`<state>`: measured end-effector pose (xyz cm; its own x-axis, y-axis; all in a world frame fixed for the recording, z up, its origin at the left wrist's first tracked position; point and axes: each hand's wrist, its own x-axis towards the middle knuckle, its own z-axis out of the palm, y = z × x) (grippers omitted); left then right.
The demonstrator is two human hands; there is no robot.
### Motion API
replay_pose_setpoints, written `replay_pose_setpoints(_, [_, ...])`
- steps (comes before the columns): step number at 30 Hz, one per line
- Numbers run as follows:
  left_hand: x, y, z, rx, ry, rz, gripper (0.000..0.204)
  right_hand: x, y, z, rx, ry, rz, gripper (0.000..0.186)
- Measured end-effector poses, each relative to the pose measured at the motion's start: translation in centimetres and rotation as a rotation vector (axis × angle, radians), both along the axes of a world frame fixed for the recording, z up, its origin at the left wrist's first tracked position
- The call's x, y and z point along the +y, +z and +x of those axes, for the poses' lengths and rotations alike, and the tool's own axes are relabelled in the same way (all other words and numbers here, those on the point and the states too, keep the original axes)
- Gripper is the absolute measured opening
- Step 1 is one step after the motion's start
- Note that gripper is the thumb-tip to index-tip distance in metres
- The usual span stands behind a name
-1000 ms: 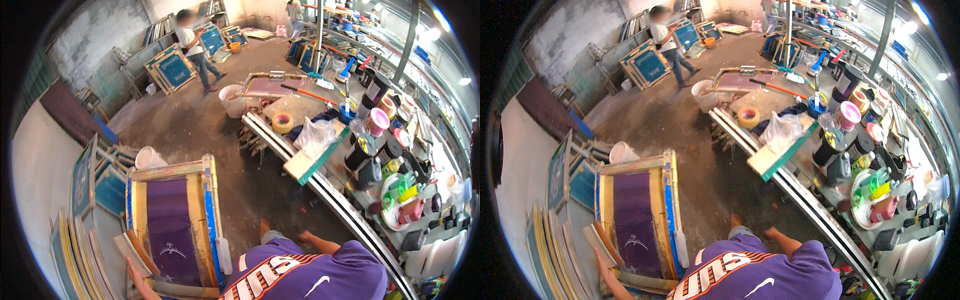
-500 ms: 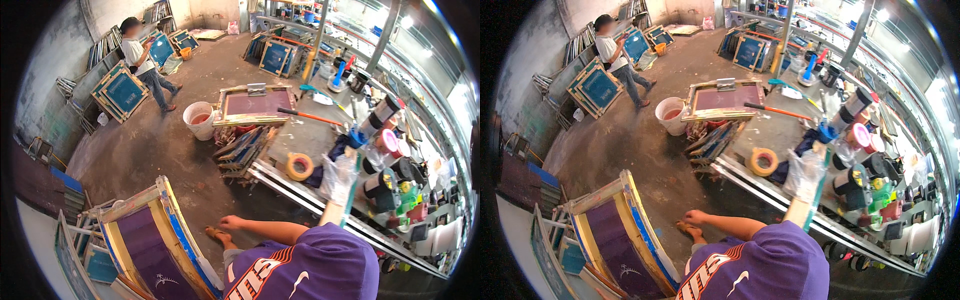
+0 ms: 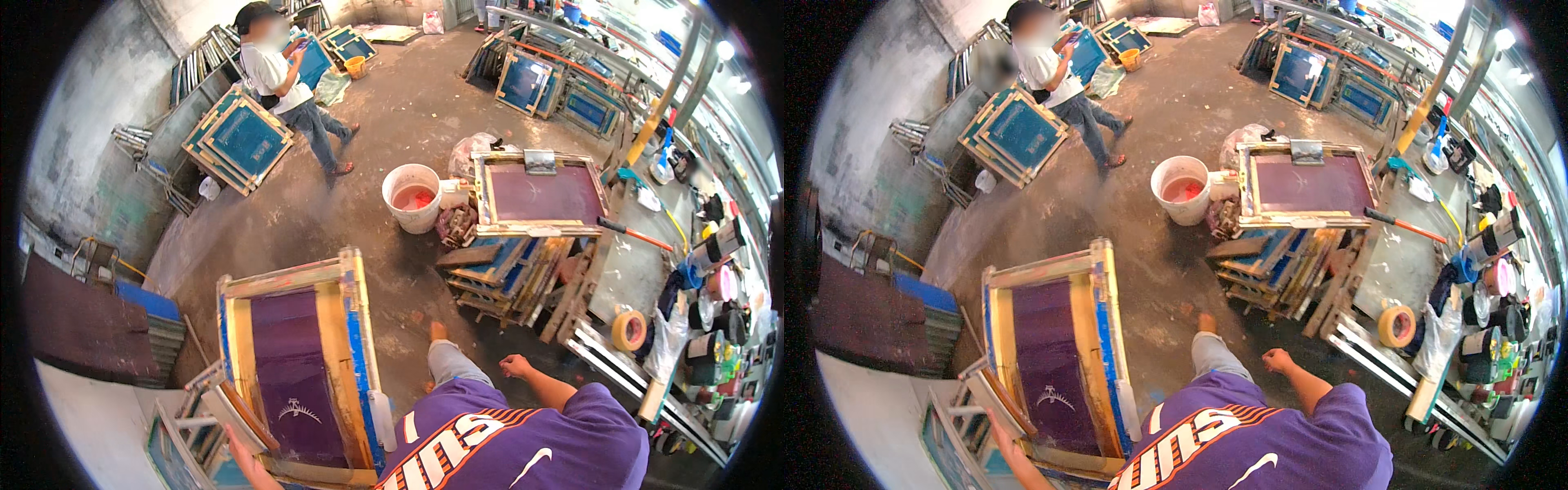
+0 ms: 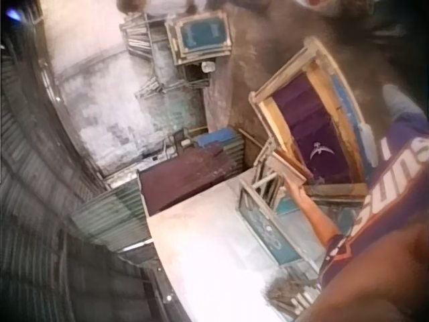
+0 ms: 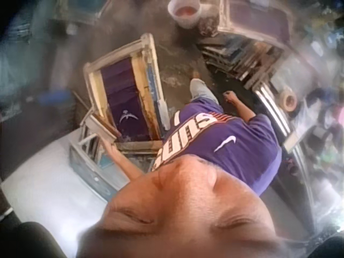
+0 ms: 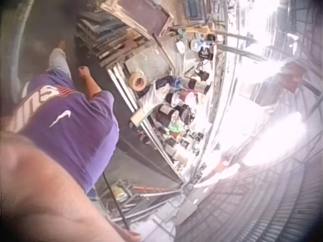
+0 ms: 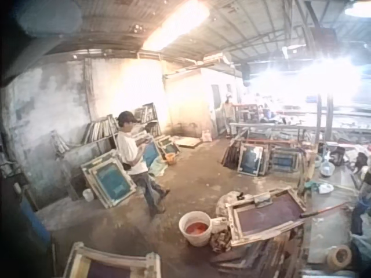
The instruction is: The person uses a squeegee to spread purple ink across a screen printing frame placed over a dark fabric on a conveyor. They repeatedly pull the squeegee to apply ink, lift the screen to check the fabric, and later pour more ink onto the screen from a container.
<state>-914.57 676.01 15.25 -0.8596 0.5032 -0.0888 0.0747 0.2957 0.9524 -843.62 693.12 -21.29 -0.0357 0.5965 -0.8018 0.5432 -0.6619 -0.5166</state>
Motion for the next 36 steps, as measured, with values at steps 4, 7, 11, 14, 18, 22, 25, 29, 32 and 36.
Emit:
replay_pose_setpoints(4, [13.9, 0.4, -4.4, -0.119, -0.046, -0.092, 0.082, 8.2, 1.0, -7.2, 0.06, -0.087, 0.216, 0.031])
replay_pose_setpoints(7, [21.6, -0.5, -9.3, -0.043, -0.057, -0.039, 0.082, 19.1, 9.6, -15.7, 0.424, -0.035, 0.351, 0.038])
replay_pose_setpoints(11, [34.1, 1.8, -13.2, -0.117, -0.145, -0.008, 0.081, 33.2, 27.0, -25.5, 0.752, 0.425, 0.303, 0.061])
replay_pose_setpoints(14, [41.8, 1.7, -13.5, -0.061, -0.156, -0.121, 0.081, 38.4, 31.5, -31.4, 1.031, 0.669, 0.234, 0.073])
replay_pose_setpoints(18, [54.6, 3.0, -14.4, -0.071, -0.294, -0.173, 0.079, 44.3, 35.1, -35.7, 1.025, 0.737, 0.05, 0.067])
replay_pose_setpoints(22, [69.3, 2.6, -15.3, -0.08, -0.47, -0.227, 0.075, 49.6, 33.4, -37.8, 0.975, 0.511, 0.073, 0.061])
replay_pose_setpoints(25, [82.5, 2.9, -15.2, -0.119, -0.643, -0.21, 0.066, 54.2, 32.4, -39.3, 1.039, 0.31, 0.17, 0.058])
replay_pose_setpoints(29, [102.9, 2.2, -12.8, -0.143, -0.911, -0.098, 0.062, 61.7, 30.6, -41.2, 0.983, -0.047, 0.347, 0.049])
replay_pose_setpoints(32, [116.5, 3.6, -8.2, -0.156, -1.088, -0.118, 0.065, 67.3, 34.2, -39.3, 0.871, -0.264, 0.41, 0.048])
replay_pose_setpoints(36, [128.6, 7.8, 1.7, -0.219, -1.301, -0.133, 0.068, 73.8, 36.1, -36.8, 0.727, -0.616, 0.614, 0.048])
